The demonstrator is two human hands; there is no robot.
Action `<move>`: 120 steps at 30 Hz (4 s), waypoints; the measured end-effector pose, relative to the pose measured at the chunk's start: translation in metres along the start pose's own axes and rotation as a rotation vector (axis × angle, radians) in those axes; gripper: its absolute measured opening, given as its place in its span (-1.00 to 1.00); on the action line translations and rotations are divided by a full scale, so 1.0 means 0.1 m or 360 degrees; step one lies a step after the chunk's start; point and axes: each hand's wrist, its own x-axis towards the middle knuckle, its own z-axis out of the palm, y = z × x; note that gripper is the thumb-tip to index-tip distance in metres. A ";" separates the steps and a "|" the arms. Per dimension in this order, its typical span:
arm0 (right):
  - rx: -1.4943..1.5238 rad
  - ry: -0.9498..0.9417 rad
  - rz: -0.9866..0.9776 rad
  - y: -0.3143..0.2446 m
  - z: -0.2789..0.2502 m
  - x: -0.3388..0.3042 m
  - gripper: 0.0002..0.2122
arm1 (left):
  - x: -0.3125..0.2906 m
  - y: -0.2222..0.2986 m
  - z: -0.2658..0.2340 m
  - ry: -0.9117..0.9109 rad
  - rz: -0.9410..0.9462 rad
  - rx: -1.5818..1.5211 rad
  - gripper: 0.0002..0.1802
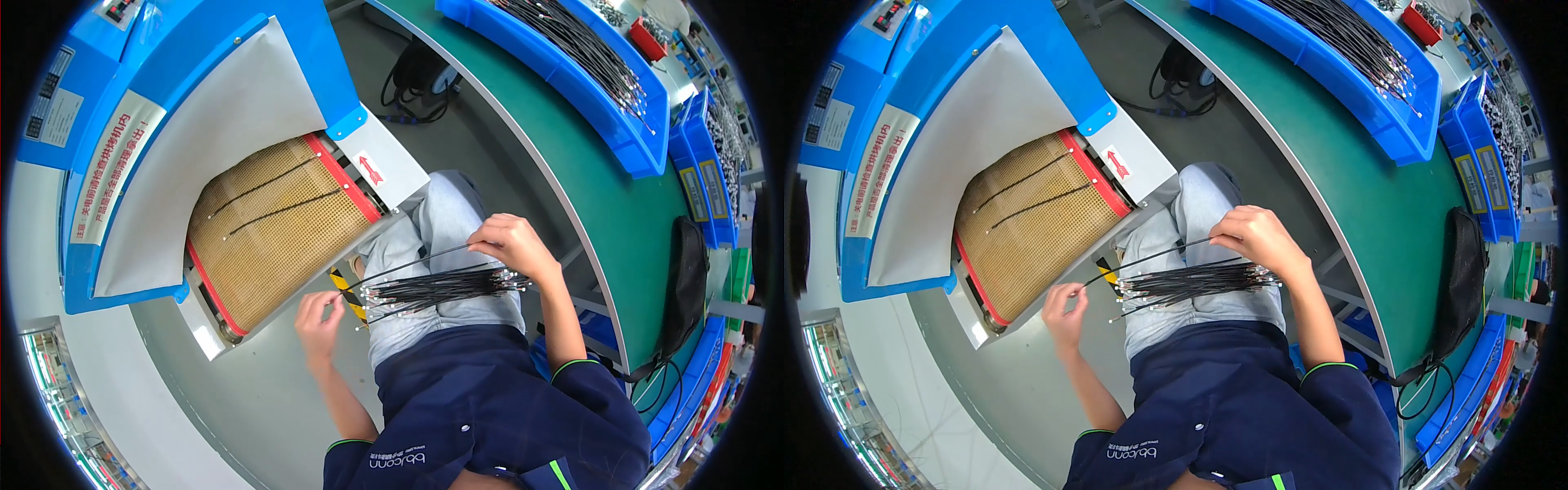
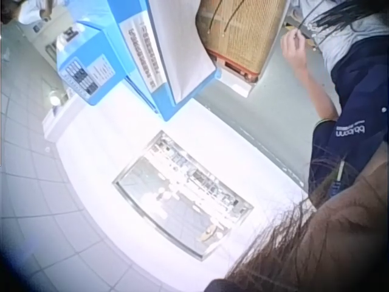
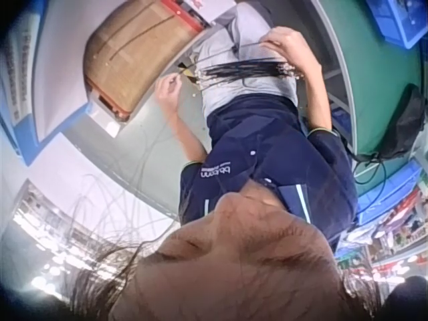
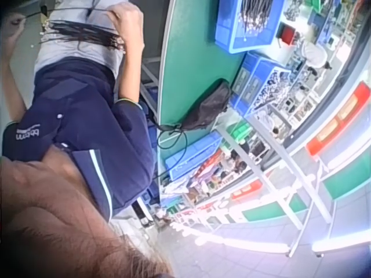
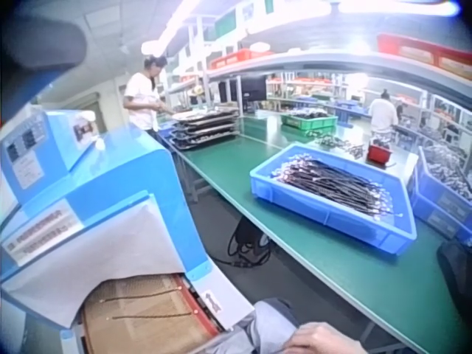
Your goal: The person sorts and organizes bundles of electrical wires by hand at a workstation, then feeds individual electrical wires through a wire-feeding machine.
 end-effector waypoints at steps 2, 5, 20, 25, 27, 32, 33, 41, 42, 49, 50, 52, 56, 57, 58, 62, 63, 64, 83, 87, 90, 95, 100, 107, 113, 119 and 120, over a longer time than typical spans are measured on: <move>0.0050 0.0023 0.0214 0.02 -0.03 -0.03 -0.92 | -0.01 -0.06 -0.06 0.0005 -0.0024 0.0003 -0.83; 0.0180 0.0032 0.0258 -0.02 -0.07 -0.01 -0.92 | -0.03 -0.12 -0.11 0.0067 -0.0044 0.0043 -0.83; 0.0332 0.0200 0.0099 -0.07 -0.02 0.03 -0.93 | -0.06 -0.20 -0.25 0.0133 -0.0037 0.0001 -0.81; 0.0340 0.0232 0.0006 -0.06 0.01 0.06 -0.93 | -0.05 -0.23 -0.29 0.0134 0.0008 0.0039 -0.80; 0.0339 0.0209 0.0016 -0.07 0.03 0.08 -0.93 | -0.04 -0.25 -0.31 0.0138 -0.0008 0.0058 -0.81; 0.0381 0.0193 -0.0108 -0.08 0.15 0.22 -0.93 | 0.00 -0.39 -0.40 0.0179 -0.0043 0.0115 -0.83; 0.0360 0.0211 -0.0156 -0.07 0.20 0.27 -0.92 | 0.04 -0.45 -0.44 0.0163 -0.0054 0.0148 -0.85; 0.0345 0.0471 -0.0209 -0.10 0.98 0.94 -0.90 | 0.59 -1.14 -0.74 0.0137 -0.0116 0.0323 -0.91; 0.0354 0.0495 -0.0181 -0.07 1.08 1.00 -0.90 | 0.65 -1.22 -0.75 0.0100 -0.0151 0.0317 -0.91; 0.0012 0.0548 -0.0191 -0.03 1.32 1.18 -0.84 | 0.83 -1.55 -0.79 -0.0014 -0.0036 0.0398 -0.89; 0.0013 0.0547 -0.0190 -0.04 1.28 1.17 -0.84 | 0.84 -1.56 -0.80 -0.0016 -0.0037 0.0397 -0.89; 0.0159 0.0549 -0.0214 -0.08 1.16 1.09 -0.82 | 0.84 -1.57 -0.85 -0.0123 -0.0163 0.0317 -0.81; 0.0358 0.0112 0.0114 0.02 0.95 0.55 -0.81 | 0.77 -1.32 -0.88 0.0056 -0.0165 0.0420 -0.73; 0.0294 -0.0048 0.0200 0.10 0.94 0.37 -0.81 | 0.73 -1.25 -0.83 0.0117 -0.0164 0.0410 -0.72; 0.0224 -0.0138 0.0182 0.12 0.91 0.20 -0.83 | 0.67 -1.17 -0.79 0.0189 -0.0161 0.0419 -0.70; 0.0030 -0.0678 0.0308 0.23 0.90 -0.29 -0.88 | 0.36 -0.84 -0.42 0.0065 -0.0009 0.0255 -0.75; 0.0034 -0.0682 0.0312 0.25 0.91 -0.32 -0.88 | 0.30 -0.72 -0.29 -0.0053 0.0027 0.0169 -0.76; 0.0105 -0.0607 0.0381 0.26 0.90 -0.34 -0.89 | 0.25 -0.59 -0.16 -0.0133 0.0024 0.0115 -0.77; 0.0579 -0.0292 0.0610 0.13 0.61 -0.33 -0.87 | -0.34 -0.41 0.70 -0.0770 -0.0097 -0.0086 -0.76; 0.0422 -0.0267 0.0478 0.17 0.46 -0.30 -0.87 | -0.30 -0.38 0.55 -0.0843 -0.0152 -0.0008 -0.80; 0.0332 -0.0215 0.0353 0.19 0.39 -0.27 -0.88 | -0.24 -0.28 0.47 -0.0842 -0.0156 0.0009 -0.82; 0.0273 -0.0153 -0.0029 -0.10 0.56 -0.04 -0.91 | -0.11 0.02 0.63 -0.0893 0.0015 -0.0264 -0.83; 0.0469 -0.0229 0.0116 -0.27 0.57 0.10 -0.90 | -0.01 0.32 0.60 -0.0446 0.0056 -0.0245 -0.82; 0.0662 -0.0132 0.0016 -0.26 0.59 0.11 -0.90 | 0.03 0.30 0.48 -0.0476 0.0375 -0.0113 -0.84; 0.0473 -0.0113 -0.0300 -0.31 0.64 0.14 -0.92 | 0.06 0.35 0.44 -0.0903 0.0073 -0.0293 -0.85; 0.0480 -0.0140 -0.0217 -0.29 0.65 0.14 -0.91 | 0.14 0.49 0.45 -0.0553 0.0542 0.0058 -0.82; 0.0538 -0.0135 -0.0213 -0.29 0.65 0.14 -0.90 | 0.10 0.46 0.45 -0.0593 0.0526 0.0091 -0.81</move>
